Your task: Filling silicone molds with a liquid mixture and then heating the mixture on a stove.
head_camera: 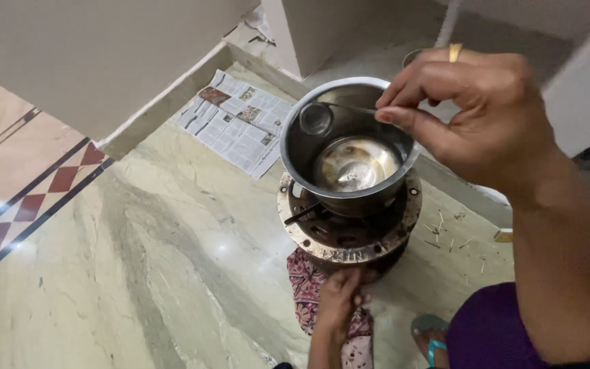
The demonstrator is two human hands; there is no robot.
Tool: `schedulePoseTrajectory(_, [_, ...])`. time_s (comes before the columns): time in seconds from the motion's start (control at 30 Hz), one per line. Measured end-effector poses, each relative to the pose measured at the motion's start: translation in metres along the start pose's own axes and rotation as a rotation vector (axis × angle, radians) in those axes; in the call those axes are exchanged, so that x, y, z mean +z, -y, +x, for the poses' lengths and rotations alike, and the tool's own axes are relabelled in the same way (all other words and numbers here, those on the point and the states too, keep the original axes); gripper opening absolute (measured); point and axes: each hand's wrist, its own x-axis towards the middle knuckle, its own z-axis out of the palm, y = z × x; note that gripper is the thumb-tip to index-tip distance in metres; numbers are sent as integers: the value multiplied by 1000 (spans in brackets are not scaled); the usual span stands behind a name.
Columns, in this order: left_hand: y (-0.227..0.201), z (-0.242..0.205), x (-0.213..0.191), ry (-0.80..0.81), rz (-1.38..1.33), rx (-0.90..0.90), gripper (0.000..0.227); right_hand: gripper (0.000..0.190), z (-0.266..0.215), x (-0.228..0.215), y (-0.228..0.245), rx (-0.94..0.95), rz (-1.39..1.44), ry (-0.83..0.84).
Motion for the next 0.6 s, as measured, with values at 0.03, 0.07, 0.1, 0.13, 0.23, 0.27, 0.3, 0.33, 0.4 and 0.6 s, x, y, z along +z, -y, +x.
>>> schedulePoseTrajectory(0.03, [24, 21, -41, -6, -4, 5, 27, 12, 1, -1, 1, -6, 6, 1])
schedulePoseTrajectory(0.07, [57, 35, -81, -186, 67, 37, 31, 13, -7, -3, 0, 9, -41, -1])
schedulePoseTrajectory(0.1, [95, 49, -122, -366, 139, 64, 40, 14, -18, -5, -2, 24, -88, -2])
schedulePoseTrajectory(0.13, [130, 60, -148, -386, 135, 64, 40, 14, -34, 0, -6, 19, -68, 0])
schedulePoseTrajectory(0.23, [197, 95, -195, -911, 828, 168, 65, 11, -41, 8, -9, -60, -225, -18])
schedulePoseTrajectory(0.27, [228, 90, -195, -912, 1118, 21, 85, 12, -48, 10, -6, -19, -245, 0])
schedulePoseTrajectory(0.3, [259, 85, -195, -892, 1405, -132, 108, 12, -54, 13, -5, 22, -264, 18])
schedulePoseTrajectory(0.33, [274, 92, -189, -879, 1408, -135, 108, 12, -52, 17, -7, 29, -271, 25])
schedulePoseTrajectory(0.4, [299, 101, -181, -678, 1550, 3, 56, 13, -52, 23, -9, 33, -243, 50])
schedulePoseTrajectory(0.6, [167, 52, -143, -760, 1565, -84, 31, 8, -52, 27, -21, 55, -159, 160])
